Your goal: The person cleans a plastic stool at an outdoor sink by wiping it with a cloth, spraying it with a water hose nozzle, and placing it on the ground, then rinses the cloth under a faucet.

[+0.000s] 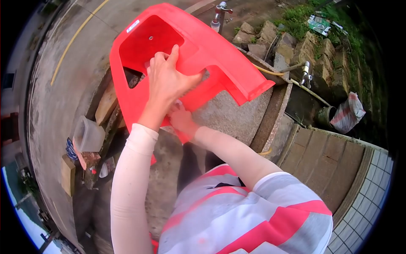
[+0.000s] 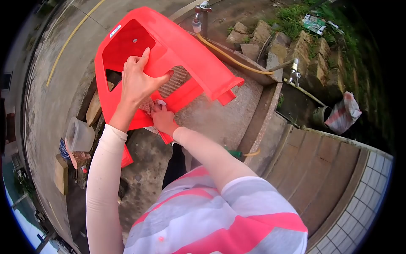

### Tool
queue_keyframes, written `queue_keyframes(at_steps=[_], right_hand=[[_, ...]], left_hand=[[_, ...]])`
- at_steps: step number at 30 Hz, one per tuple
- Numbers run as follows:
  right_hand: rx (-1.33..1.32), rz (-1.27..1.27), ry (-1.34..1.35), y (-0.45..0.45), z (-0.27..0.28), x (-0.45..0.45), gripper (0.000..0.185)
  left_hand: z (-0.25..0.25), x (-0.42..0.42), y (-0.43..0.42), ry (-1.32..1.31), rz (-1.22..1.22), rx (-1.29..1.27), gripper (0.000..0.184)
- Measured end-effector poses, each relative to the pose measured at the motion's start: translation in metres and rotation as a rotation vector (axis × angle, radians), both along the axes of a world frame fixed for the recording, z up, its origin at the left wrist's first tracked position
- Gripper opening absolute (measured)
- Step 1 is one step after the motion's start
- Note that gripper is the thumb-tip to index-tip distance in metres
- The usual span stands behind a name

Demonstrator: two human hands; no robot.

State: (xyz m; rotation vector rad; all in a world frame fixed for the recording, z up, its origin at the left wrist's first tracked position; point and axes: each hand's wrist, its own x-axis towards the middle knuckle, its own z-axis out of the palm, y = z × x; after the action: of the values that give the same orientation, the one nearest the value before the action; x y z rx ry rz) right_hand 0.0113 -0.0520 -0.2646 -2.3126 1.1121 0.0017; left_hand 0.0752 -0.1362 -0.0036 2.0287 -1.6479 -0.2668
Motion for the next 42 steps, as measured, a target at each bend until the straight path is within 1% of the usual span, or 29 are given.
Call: queue_keyframes(at_steps=[1,2,3,5,6,9,12,15,16,17,18,19,20,21,23,24,26,27,30,33,34,37,38,39,40,42], right_hand=[[-0.006,0.010,0.105,-0.009,-0.006,-0.008,0.033],[0.051,0.035,0.156,-0.017,-0.013,-0.021,0.033],[0.045,0.053,0.069,-0.019,-0.027,-0.025,0.033],[0.032,0.092,-0.100,-0.015,-0.064,-0.033,0.034],[-0.013,0.138,-0.099,-0.016,-0.055,-0.035,0.033],[0.009,0.167,0.028,-0.020,-0.033,-0.032,0.032],[0.114,0.274,-0.120,-0.022,-0.036,-0.020,0.031],[0.099,0.246,-0.054,-0.009,-0.003,-0.002,0.032],[0.076,0.317,-0.078,-0.005,-0.021,0.003,0.030],[0.048,0.386,-0.102,-0.008,-0.041,0.009,0.029],[0.017,0.452,-0.124,-0.015,-0.038,0.014,0.027],[0.050,0.415,-0.118,-0.017,-0.035,0.018,0.026],[0.087,0.379,-0.111,-0.017,-0.033,0.023,0.025],[0.122,0.346,-0.104,-0.019,-0.019,0.028,0.023],[0.078,0.272,-0.043,-0.004,-0.002,0.036,0.022],[0.055,0.225,-0.012,0.007,0.004,0.036,0.022],[-0.077,0.306,0.061,0.031,0.016,0.024,0.023],[-0.144,0.349,0.098,0.045,0.021,0.016,0.024],[-0.195,0.422,0.087,0.088,0.027,-0.007,0.024],[-0.342,0.399,0.043,0.115,0.021,-0.024,0.029],[-0.382,0.430,0.074,0.117,0.025,-0.031,0.028],[0.009,0.377,0.035,0.119,0.021,-0.047,0.020],[0.102,0.246,-0.034,0.117,0.019,-0.053,0.016],[0.260,0.058,-0.175,0.110,0.015,-0.058,0.016],[0.415,-0.133,-0.318,0.096,0.014,-0.060,0.016],[0.431,-0.323,-0.465,0.067,0.014,-0.054,0.019]], left_hand=[[0.001,0.000,-0.003,0.010,-0.037,0.044,0.097],[0.002,0.001,-0.005,0.019,-0.072,0.092,0.099],[0.002,0.003,-0.005,0.028,-0.105,0.142,0.100],[0.003,0.019,0.010,-0.076,-0.215,0.204,0.102],[0.003,0.029,0.020,-0.127,-0.271,0.232,0.103],[-0.004,0.051,0.071,-0.313,-0.186,0.282,0.109],[-0.008,0.040,0.090,0.374,0.182,0.262,0.113],[0.002,0.036,0.098,0.650,0.366,0.308,0.115],[-0.003,0.043,0.104,0.527,0.397,0.280,0.107],[0.000,0.049,0.107,0.538,0.374,0.283,0.104],[0.008,0.054,0.107,0.550,0.347,0.284,0.102],[0.014,0.056,0.107,0.564,0.317,0.289,0.099],[0.016,0.055,0.109,0.423,0.285,0.234,0.092],[0.012,0.056,0.110,0.445,0.275,0.200,0.091],[0.001,0.060,0.110,0.483,0.254,0.129,0.091],[0.000,0.062,0.111,0.524,0.269,0.138,0.091],[-0.002,0.067,0.111,0.611,0.299,0.152,0.090],[-0.003,0.067,0.112,0.594,0.302,0.162,0.091],[-0.003,0.065,0.111,0.573,0.306,0.197,0.091],[0.001,0.063,0.110,0.616,0.309,0.218,0.090],[0.003,0.065,0.111,0.644,0.303,0.219,0.090],[0.006,0.075,0.113,0.777,0.274,0.232,0.091],[0.005,0.078,0.115,0.846,0.265,0.231,0.091],[0.005,0.081,0.116,0.914,0.257,0.232,0.092],[0.007,0.080,0.117,0.912,0.247,0.213,0.092],[0.010,0.073,0.119,0.906,0.222,0.175,0.092]])
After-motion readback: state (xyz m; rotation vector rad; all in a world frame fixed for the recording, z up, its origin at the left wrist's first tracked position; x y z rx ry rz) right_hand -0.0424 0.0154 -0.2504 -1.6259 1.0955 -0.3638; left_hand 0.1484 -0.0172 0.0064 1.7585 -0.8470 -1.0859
